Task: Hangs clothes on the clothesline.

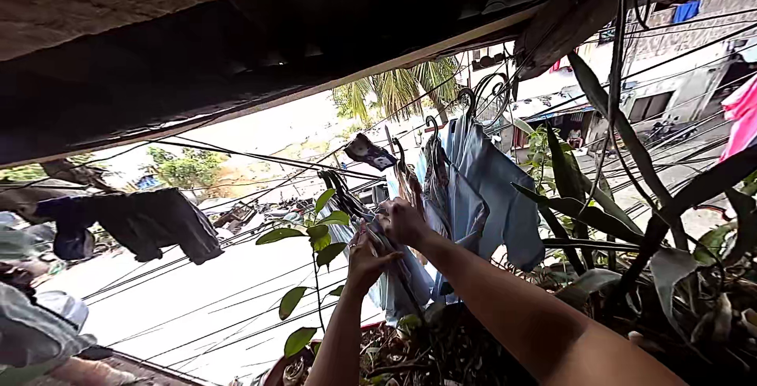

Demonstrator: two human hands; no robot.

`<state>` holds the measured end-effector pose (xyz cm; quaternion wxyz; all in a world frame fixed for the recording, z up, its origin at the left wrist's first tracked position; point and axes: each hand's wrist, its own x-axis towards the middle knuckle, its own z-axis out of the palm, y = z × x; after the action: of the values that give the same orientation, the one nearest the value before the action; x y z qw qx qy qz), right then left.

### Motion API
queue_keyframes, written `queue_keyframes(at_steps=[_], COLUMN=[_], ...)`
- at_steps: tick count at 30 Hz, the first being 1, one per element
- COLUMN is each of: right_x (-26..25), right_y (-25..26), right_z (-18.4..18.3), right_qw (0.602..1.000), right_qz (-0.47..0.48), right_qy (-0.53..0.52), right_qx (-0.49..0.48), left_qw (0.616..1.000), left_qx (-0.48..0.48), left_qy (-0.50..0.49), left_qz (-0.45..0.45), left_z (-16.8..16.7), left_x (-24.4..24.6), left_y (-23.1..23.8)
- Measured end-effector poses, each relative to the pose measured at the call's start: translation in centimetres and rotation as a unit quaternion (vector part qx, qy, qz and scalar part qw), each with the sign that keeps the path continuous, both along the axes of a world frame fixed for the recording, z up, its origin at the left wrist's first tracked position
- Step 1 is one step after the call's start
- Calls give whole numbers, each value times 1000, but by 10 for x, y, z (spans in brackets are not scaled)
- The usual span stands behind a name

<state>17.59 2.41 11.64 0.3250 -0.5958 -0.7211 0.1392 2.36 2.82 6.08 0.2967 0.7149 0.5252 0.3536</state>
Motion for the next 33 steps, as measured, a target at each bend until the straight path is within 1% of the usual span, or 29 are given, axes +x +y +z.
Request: queue_keyframes(at_steps=[1,2,3,4,6,7,9,11,12,13,16,18,19,21,22,24,25,28,33], right_x=[-6,-11,-16,-20,-27,-29,-31,-28,-25,-21,-10,-2,2,12,17,27,31,38,45], right_y=[6,13,18,22,25,25,20,16,15,12,-10,-32,-44,-66,-75,-88,-93,-105,-129], right_z=[1,0,-1,-1,1,0,-1,-4,-6,-8,-13,-13,-14,-20,-24,-34,-38,-47,-48], right_qw=[998,995,992,991,989,989,990,993,994,995,997,996,995,993,991,988,988,985,983], right_qz=[14,25,30,27,16,12,5,6,8,7,4,15,17,3,-12,-38,-46,-61,-78], right_qy=[11,18,24,29,36,38,37,28,25,29,64,87,96,117,127,145,148,160,164], right_qx=[-58,-93,-116,-129,-143,-145,-133,-115,-107,-95,-31,9,22,31,29,27,18,12,35], left_qw=[998,992,985,981,979,977,973,968,970,975,979,977,977,976,971,952,945,933,935], left_qx=[-28,-51,-68,-75,-90,-114,-164,-184,-171,-148,-83,-63,-64,-83,-104,-136,-137,-117,-94], left_qy=[-61,-111,-145,-155,-141,-130,-116,-127,-121,-91,26,57,50,-12,-71,-178,-204,-242,-245], left_qz=[11,37,67,91,117,121,117,116,126,139,183,196,198,202,201,209,217,239,241], left_z=[3,9,15,21,29,33,40,43,43,41,36,44,49,53,54,55,54,51,51], left_x=[-3,-5,-7,-9,-14,-15,-15,-13,-12,-12,-20,-32,-41,-58,-65,-74,-77,-75,-78], left_y=[1,3,4,8,16,18,21,23,26,32,48,51,53,61,65,74,76,82,93])
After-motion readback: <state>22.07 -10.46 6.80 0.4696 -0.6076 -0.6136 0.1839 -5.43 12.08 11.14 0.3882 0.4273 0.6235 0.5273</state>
